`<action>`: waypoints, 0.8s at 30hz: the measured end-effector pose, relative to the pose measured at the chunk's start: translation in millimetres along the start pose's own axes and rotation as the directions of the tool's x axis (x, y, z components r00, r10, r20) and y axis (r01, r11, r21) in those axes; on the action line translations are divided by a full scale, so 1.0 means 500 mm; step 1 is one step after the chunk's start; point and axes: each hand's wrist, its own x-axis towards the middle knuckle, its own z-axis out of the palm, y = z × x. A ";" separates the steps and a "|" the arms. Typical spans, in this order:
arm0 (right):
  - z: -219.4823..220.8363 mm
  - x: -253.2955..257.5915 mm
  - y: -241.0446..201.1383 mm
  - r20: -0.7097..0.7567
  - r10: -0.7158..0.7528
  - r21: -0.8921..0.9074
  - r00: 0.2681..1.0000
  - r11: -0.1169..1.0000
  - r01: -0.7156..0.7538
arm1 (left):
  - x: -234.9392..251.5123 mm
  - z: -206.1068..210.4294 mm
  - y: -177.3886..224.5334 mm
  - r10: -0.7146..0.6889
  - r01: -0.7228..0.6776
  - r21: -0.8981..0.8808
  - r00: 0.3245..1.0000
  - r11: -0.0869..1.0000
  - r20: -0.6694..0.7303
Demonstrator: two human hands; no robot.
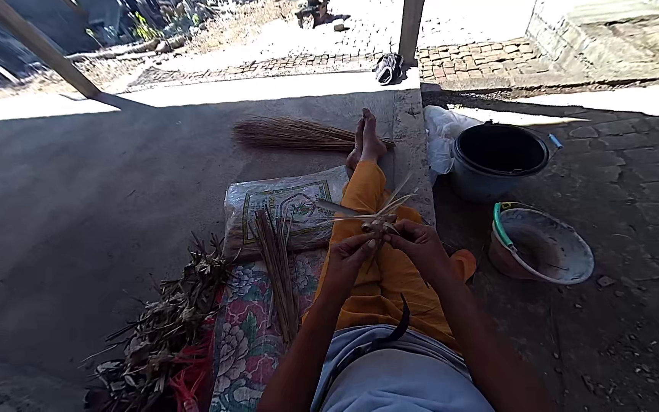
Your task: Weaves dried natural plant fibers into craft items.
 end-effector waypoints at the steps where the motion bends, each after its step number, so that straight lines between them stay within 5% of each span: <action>1: 0.000 0.001 0.002 -0.002 -0.007 0.013 1.000 1.000 0.007 | 0.000 0.000 0.003 -0.041 0.041 -0.035 0.999 0.999 0.007; 11: 0.010 -0.002 0.002 0.050 0.104 0.172 0.993 0.979 -0.111 | 0.000 0.001 0.018 -0.190 0.191 -0.010 0.981 0.982 0.026; 19: 0.008 -0.004 -0.013 0.142 0.218 0.299 0.966 0.920 -0.251 | 0.004 -0.017 0.017 -0.164 0.161 0.108 0.986 0.981 0.013; 24: 0.010 -0.003 0.006 0.122 0.023 -0.016 0.992 1.000 -0.021 | 0.002 -0.014 0.017 -0.113 0.116 0.097 0.993 0.989 -0.028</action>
